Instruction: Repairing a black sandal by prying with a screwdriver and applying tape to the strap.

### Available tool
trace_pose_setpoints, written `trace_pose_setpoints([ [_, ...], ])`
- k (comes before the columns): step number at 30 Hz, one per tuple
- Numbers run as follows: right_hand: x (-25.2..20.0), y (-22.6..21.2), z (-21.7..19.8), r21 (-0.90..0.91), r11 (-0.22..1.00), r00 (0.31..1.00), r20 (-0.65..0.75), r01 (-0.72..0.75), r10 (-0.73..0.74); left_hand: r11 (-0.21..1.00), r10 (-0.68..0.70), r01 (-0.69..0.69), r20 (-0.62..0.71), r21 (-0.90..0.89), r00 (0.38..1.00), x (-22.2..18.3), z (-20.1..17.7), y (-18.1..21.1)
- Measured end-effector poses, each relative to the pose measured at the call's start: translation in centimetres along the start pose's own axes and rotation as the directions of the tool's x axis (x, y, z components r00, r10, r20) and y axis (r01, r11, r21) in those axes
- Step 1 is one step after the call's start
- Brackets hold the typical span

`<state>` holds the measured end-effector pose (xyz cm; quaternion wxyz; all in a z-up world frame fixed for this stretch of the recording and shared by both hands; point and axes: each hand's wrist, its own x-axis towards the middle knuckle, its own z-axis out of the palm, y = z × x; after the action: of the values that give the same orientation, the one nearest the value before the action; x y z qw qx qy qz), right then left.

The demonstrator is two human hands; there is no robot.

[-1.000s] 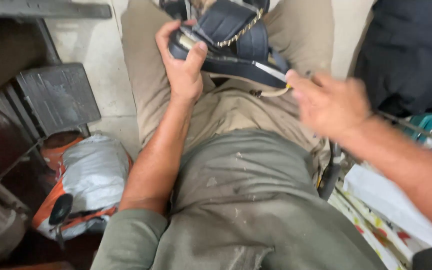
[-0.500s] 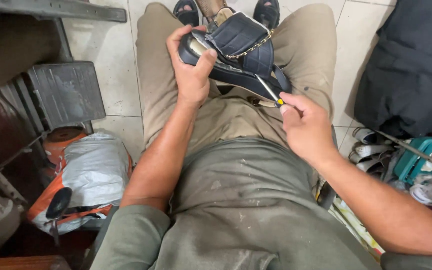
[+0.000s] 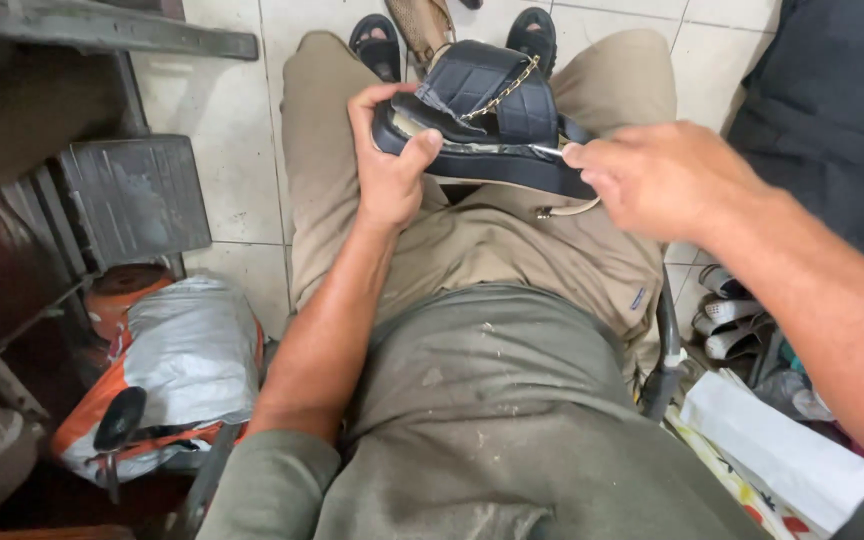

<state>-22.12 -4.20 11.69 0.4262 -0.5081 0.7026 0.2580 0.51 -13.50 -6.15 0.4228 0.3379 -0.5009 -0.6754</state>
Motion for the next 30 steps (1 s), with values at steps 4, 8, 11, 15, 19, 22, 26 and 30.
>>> trace_pose_setpoints([
  [4,4.3,5.5,3.0,0.122,0.958,0.948,-0.22,0.26,-0.23,0.995,-0.091,0.088,-0.075,-0.036,0.993,-0.6,0.2,-0.7],
  [8,5.6,6.9,5.5,0.02,0.846,0.712,-0.551,0.533,-0.435,0.998,-0.067,0.068,-0.135,0.008,0.989,0.5,0.0,-2.3],
  [11,-2.0,-2.4,1.6,0.416,0.909,0.987,-0.154,0.018,0.051,0.984,-0.083,0.063,-0.114,-0.165,0.99,0.7,-0.6,-3.0],
  [15,-4.3,-4.6,11.3,0.387,0.866,0.803,-0.595,0.316,-0.027,0.937,-0.068,0.042,-0.064,-0.348,0.996,-1.1,0.4,2.1],
  [19,-6.5,-7.2,15.4,0.34,0.89,0.769,-0.639,0.303,-0.018,0.994,-0.069,0.074,0.058,-0.078,0.996,-2.5,3.4,4.1],
  [22,-7.8,-7.9,15.1,0.256,0.958,0.839,-0.543,0.129,0.033,0.985,-0.101,0.127,0.211,-0.115,0.972,-2.0,4.3,3.4],
  [26,-8.3,-6.6,12.6,0.037,0.999,0.894,-0.447,-0.003,0.019,0.968,-0.082,0.168,0.395,-0.187,0.915,-0.7,4.9,2.0],
  [30,-7.6,-5.8,7.2,0.257,0.966,0.991,-0.117,-0.039,0.071,0.979,-0.146,0.19,0.41,-0.07,0.9,0.0,3.5,1.6],
])
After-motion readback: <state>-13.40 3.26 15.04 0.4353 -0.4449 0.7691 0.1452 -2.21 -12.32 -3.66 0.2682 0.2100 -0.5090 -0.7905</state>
